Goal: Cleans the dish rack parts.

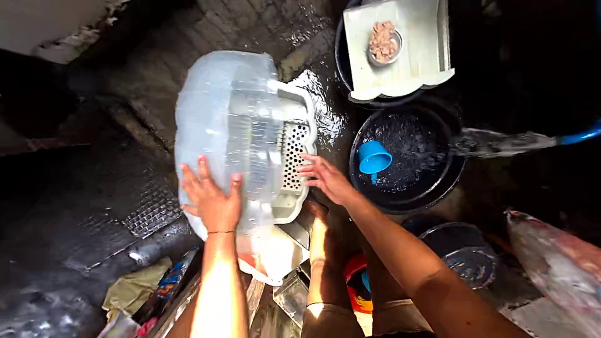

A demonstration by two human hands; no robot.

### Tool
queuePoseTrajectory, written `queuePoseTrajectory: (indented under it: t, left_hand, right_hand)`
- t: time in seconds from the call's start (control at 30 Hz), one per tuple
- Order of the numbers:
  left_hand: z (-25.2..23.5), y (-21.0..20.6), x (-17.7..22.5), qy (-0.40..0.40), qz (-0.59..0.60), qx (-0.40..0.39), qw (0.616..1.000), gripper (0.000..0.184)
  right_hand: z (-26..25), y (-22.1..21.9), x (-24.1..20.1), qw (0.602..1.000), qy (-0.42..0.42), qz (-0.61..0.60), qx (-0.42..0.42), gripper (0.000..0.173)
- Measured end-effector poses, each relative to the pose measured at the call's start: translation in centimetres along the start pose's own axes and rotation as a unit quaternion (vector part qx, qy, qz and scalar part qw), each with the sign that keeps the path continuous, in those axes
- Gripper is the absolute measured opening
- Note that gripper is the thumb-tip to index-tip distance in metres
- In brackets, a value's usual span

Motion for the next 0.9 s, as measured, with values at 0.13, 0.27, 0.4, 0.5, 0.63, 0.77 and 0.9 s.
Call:
queuePoseTrajectory:
  t: [0.13,0.27,0.4,0.5,0.63,0.77,0.9]
  left_hand:
    - [-1.9,0.9,-2.2,-0.05,0.042,-0.027,0.997,0.09]
    - [-2.1,0.8,-4.6,-0.052,0.095,-0.032,0.994,0.099]
    - [-2.3,1.5,-3.9,-0.052,0.122,-0.003,0.991,0.111]
    - [-1.8,1.3,-3.3,-0.047,0.138,-0.012,0.989,0.107]
    - [-1.3,0.8,-4.3,-0.05,0.203,-0.062,0.976,0.09]
    - [1.6,0.0,-0.3,0.117,0.231,-0.012,0.966,0.037]
    - [1.6,-0.2,2.0,0.1,0.143,-0.139,0.975,0.027]
  right_hand:
    - [0.6,16.7,9.6,0.954,-0.08,-0.123,0.262,0.048]
    - [1.6,28.2,18.3,0.875,-0.159,-0.159,0.428,0.064]
    - [0.6,34.1,25.7,0.857,-0.247,-0.051,0.449,0.09]
    - [-1.8,35.6,29.3,0.877,-0.206,-0.013,0.434,0.1]
    - [-6.0,36.1,31.9,0.915,-0.175,-0.018,0.364,0.081]
    - [-8.2,38.0,29.6,0.896,-0.196,0.183,0.354,0.06]
    - [-5.6,46.8,30.1,0.735,-0.094,0.539,0.4,0.061]
Point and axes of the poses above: each hand's wrist, its own z-axis away from the middle knuckle, its own y-axis out of the back of the hand, x = y × z, the point moved 3 cm from there along -z, towards the middle knuckle, and after that the axes turned 6 degrees about x, right-handed, at the moved point
